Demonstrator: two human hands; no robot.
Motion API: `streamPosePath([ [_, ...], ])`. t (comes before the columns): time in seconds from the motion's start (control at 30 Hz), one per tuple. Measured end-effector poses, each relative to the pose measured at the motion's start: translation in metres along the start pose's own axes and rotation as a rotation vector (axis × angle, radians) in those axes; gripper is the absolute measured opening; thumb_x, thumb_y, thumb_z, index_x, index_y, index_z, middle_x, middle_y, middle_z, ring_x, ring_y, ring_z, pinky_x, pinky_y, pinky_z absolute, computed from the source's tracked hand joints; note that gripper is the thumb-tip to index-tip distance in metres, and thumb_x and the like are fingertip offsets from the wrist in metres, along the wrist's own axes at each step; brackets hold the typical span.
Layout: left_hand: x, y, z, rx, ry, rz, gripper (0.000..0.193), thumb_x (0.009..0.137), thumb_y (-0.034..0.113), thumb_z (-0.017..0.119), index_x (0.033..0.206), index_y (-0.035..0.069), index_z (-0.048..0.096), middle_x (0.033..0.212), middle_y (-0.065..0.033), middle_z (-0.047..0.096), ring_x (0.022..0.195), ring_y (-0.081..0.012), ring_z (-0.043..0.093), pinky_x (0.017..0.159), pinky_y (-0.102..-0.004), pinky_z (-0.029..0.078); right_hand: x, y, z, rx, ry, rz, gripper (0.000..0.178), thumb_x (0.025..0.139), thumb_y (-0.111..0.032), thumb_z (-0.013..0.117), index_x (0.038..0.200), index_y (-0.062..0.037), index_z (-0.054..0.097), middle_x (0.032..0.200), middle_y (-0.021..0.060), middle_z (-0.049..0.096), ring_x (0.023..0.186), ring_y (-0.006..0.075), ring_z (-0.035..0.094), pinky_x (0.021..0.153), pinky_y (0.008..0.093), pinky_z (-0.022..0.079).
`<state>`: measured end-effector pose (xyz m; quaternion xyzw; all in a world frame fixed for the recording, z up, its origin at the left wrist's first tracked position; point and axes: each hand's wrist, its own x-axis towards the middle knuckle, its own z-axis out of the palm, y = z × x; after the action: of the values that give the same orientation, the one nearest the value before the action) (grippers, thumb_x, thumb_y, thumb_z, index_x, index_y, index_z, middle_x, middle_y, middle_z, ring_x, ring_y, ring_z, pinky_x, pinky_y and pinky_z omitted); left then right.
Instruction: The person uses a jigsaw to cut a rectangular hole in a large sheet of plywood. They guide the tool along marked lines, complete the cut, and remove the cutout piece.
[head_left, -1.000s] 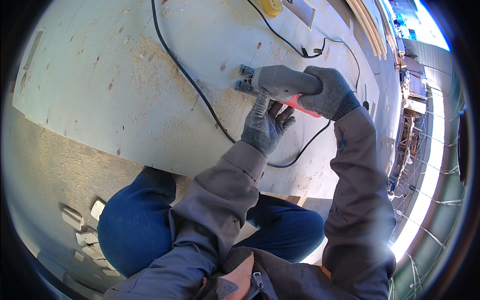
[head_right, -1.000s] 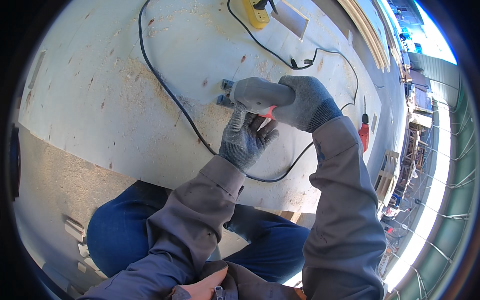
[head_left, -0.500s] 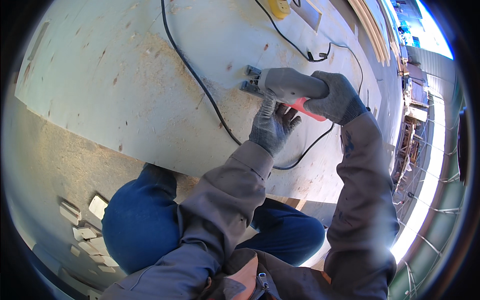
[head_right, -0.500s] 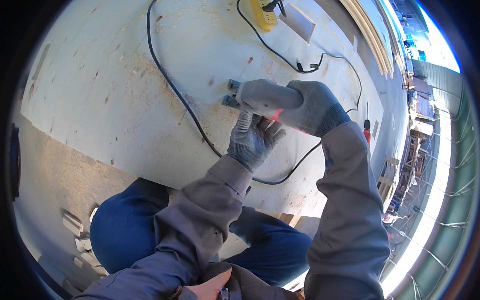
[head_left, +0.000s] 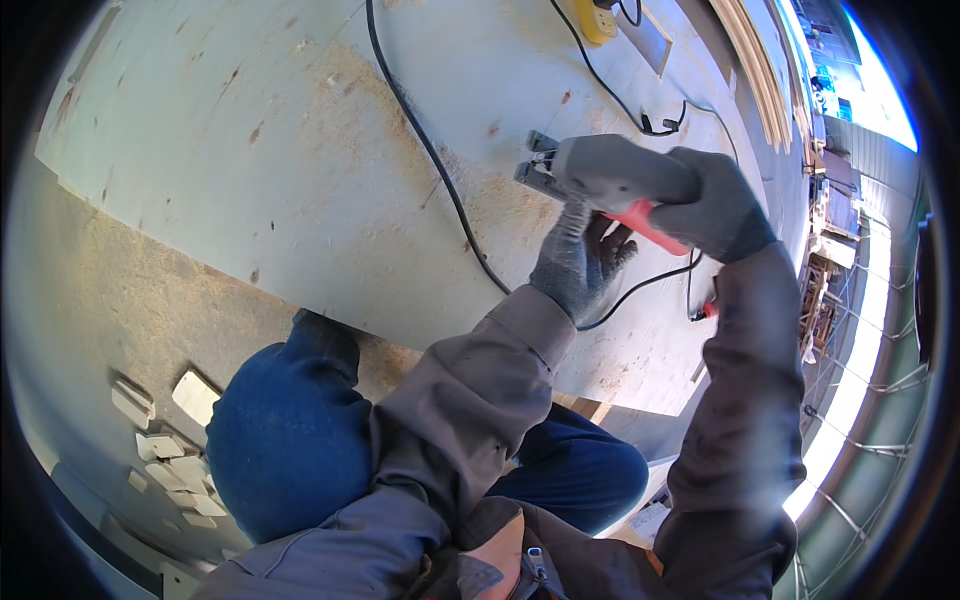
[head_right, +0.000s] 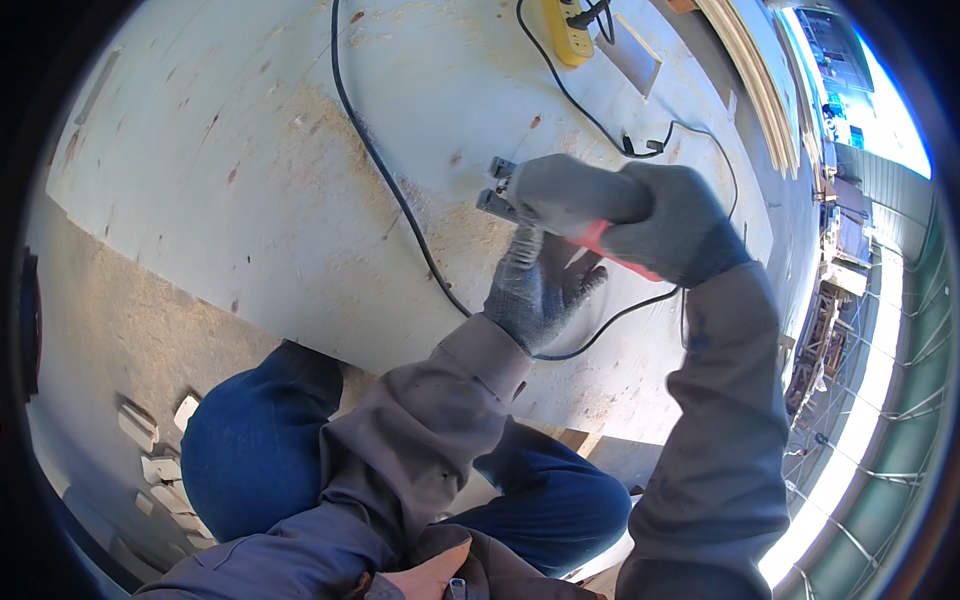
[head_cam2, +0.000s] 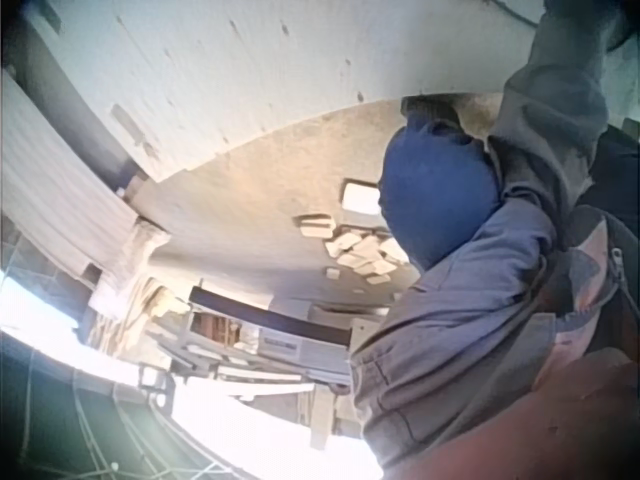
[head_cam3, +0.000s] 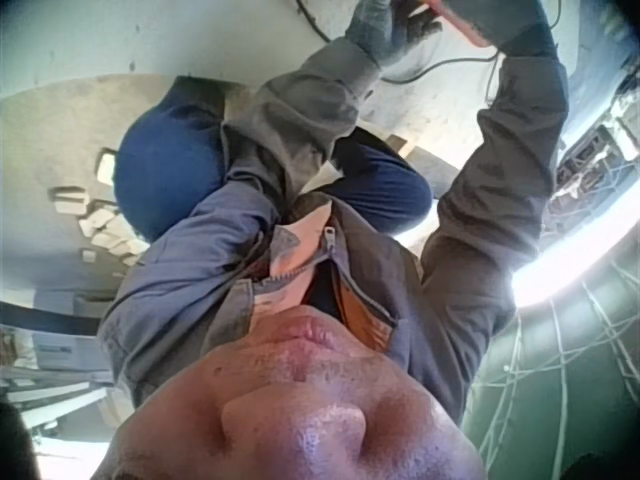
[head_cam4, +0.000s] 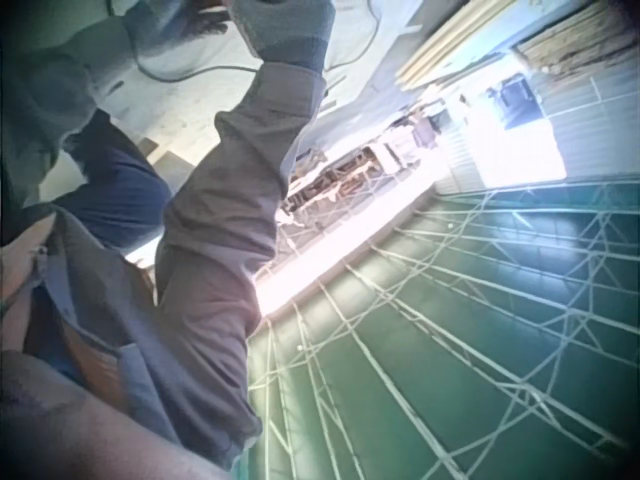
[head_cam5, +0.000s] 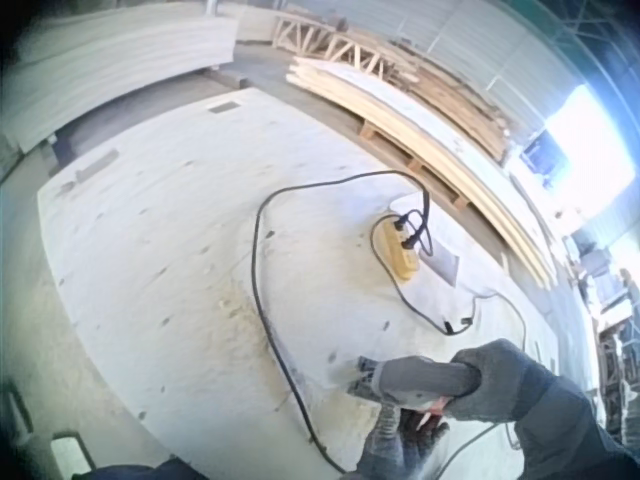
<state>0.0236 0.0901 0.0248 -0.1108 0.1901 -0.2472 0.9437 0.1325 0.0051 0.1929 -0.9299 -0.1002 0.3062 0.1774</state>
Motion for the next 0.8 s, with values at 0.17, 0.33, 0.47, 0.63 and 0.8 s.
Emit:
streamPosePath([
  [0.17, 0.006, -0.019, 0.036, 0.055, -0.097, -0.056, 0.058, 0.091, 0.052, 0.072, 0.136, 0.019, 0.055, 0.136, -0.0008, 0.054, 0.124, -0.0188, 0.050, 0.105, -0.0385, 0.042, -0.035, -0.011, -0.058, 0.245, 0.050, 0.180, 0.039, 0.061, -0.013, 0.075, 0.098, -0.0017, 0.070, 0.082, 0.0020, 0.068, 0.073, 0.0114, 0.061, 0.067, 0.0277, 0.049],
  [0.33, -0.011, -0.043, 0.061, 0.386, -0.265, 0.089, 0.052, 0.097, 0.035, 0.069, 0.144, 0.021, 0.051, 0.137, -0.0046, 0.052, 0.118, -0.0173, 0.056, 0.099, -0.0351, 0.048, -0.093, -0.031, -0.081, 0.083, 0.198, 0.149, 0.037, 0.061, -0.010, 0.072, 0.097, -0.0020, 0.071, 0.083, 0.0022, 0.069, 0.073, 0.0090, 0.061, 0.067, 0.0270, 0.048],
  [0.47, -0.034, -0.052, 0.070, 0.956, -0.377, 0.407, 0.048, 0.103, 0.023, 0.061, 0.149, 0.022, 0.046, 0.136, -0.0105, 0.053, 0.104, -0.0184, 0.063, 0.088, -0.0308, 0.055, -0.143, -0.050, -0.064, -0.087, 0.314, 0.181, 0.033, 0.062, -0.006, 0.069, 0.094, -0.0024, 0.070, 0.081, 0.0016, 0.069, 0.073, 0.0081, 0.061, 0.067, 0.0268, 0.048],
  [0.63, -0.074, -0.072, 0.073, 0.799, -0.237, 0.062, 0.055, 0.099, 0.044, 0.064, 0.140, 0.009, 0.051, 0.102, -0.0088, 0.065, 0.085, -0.0128, 0.062, 0.075, -0.0282, 0.052, -0.209, -0.040, -0.024, -0.156, 0.435, 0.181, 0.027, 0.067, -0.005, 0.071, 0.093, -0.0031, 0.070, 0.077, 0.0026, 0.069, 0.070, 0.0090, 0.062, 0.065, 0.0280, 0.049],
  [0.8, -0.123, -0.095, 0.076, 0.917, -0.248, -0.042, 0.056, 0.095, 0.049, 0.068, 0.125, 0.003, 0.058, 0.084, -0.0025, 0.062, 0.078, -0.0103, 0.060, 0.072, -0.0272, 0.050, -0.282, -0.057, 0.010, -0.130, 0.529, 0.182, 0.025, 0.069, -0.005, 0.074, 0.094, -0.0023, 0.070, 0.079, 0.0064, 0.072, 0.070, 0.0127, 0.067, 0.065, 0.0302, 0.052],
])
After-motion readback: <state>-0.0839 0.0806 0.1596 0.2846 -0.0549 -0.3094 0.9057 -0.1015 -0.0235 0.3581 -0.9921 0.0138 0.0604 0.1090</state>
